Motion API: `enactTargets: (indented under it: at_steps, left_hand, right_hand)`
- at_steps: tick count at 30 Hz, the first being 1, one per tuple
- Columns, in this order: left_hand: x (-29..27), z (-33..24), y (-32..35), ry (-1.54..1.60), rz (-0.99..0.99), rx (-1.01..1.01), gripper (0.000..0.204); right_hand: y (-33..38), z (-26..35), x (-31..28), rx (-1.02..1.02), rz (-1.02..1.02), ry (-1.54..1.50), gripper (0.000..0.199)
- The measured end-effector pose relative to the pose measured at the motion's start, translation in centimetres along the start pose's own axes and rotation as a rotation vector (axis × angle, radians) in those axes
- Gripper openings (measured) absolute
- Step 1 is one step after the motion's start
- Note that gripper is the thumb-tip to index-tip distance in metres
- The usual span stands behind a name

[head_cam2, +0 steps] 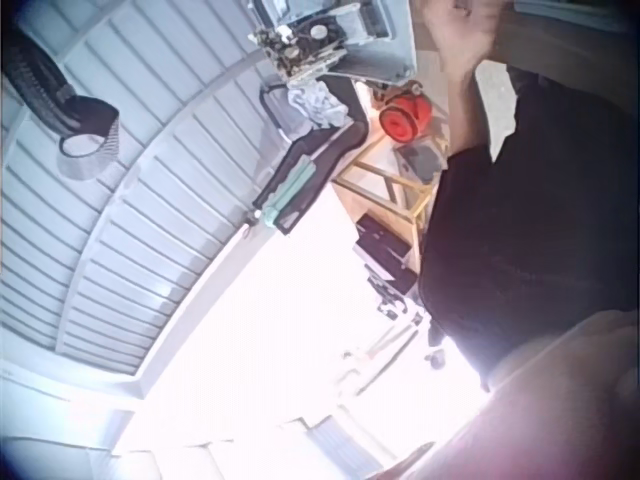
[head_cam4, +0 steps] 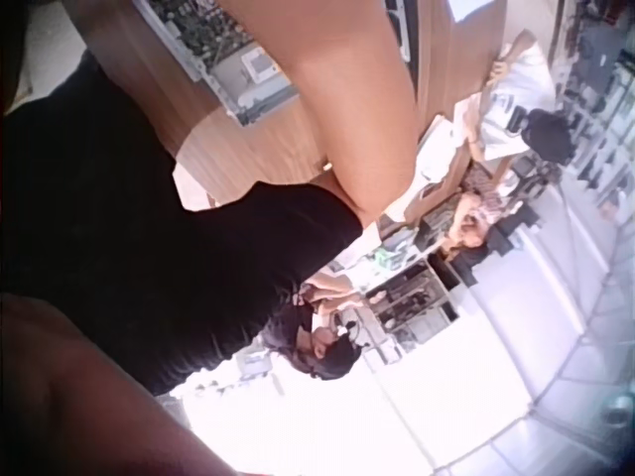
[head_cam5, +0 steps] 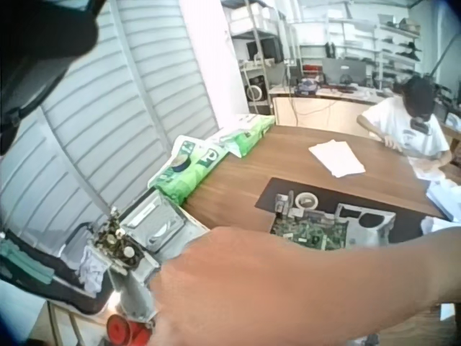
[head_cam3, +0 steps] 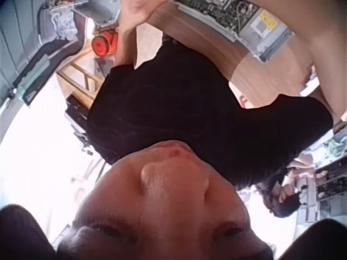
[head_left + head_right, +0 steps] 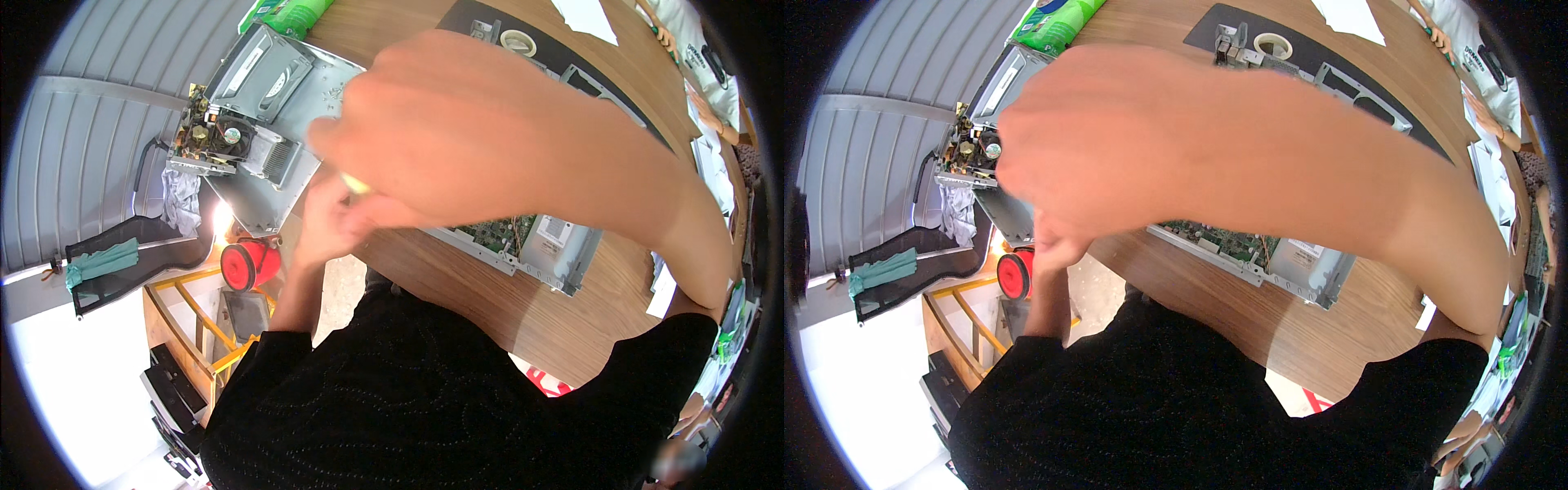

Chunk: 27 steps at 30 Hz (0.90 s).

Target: The person unscrews and removes components from a computer motherboard including the heat sink and optical drive by hand and using a screwdriver.

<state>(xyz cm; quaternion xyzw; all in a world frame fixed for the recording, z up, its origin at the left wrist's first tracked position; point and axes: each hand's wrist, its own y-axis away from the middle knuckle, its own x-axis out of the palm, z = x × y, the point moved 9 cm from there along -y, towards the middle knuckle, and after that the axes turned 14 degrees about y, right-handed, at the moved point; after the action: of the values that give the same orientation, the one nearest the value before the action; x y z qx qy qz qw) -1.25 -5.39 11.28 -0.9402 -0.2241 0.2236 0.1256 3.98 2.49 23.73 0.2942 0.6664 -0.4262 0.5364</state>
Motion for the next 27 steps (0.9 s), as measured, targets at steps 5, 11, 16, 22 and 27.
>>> enactTargets:
  at_steps: [5,11,16,22,27]
  left_hand:
    - [-0.9,1.7,1.6,0.121,-0.069,-0.085,0.037]
    - [-1.3,4.6,3.0,0.159,-0.019,-0.147,0.041]
    - [-1.2,8.4,5.5,-0.023,0.052,-0.183,0.051]
    - [-1.6,6.2,4.6,0.377,-0.264,-0.215,0.052]
    - [-1.3,4.3,2.8,0.135,-0.01,-0.196,0.057]
  right_hand:
    - [0.7,0.8,-0.8,-0.121,-0.157,0.074,0.03]
    - [-0.5,-0.3,1.4,-0.007,0.024,0.021,0.023]
    - [-0.9,0.1,1.6,0.005,-0.063,-0.023,0.022]
    - [-1.7,0.0,1.2,0.02,0.077,-0.131,0.015]
    - [-0.8,-0.3,2.6,0.02,0.172,0.011,0.021]
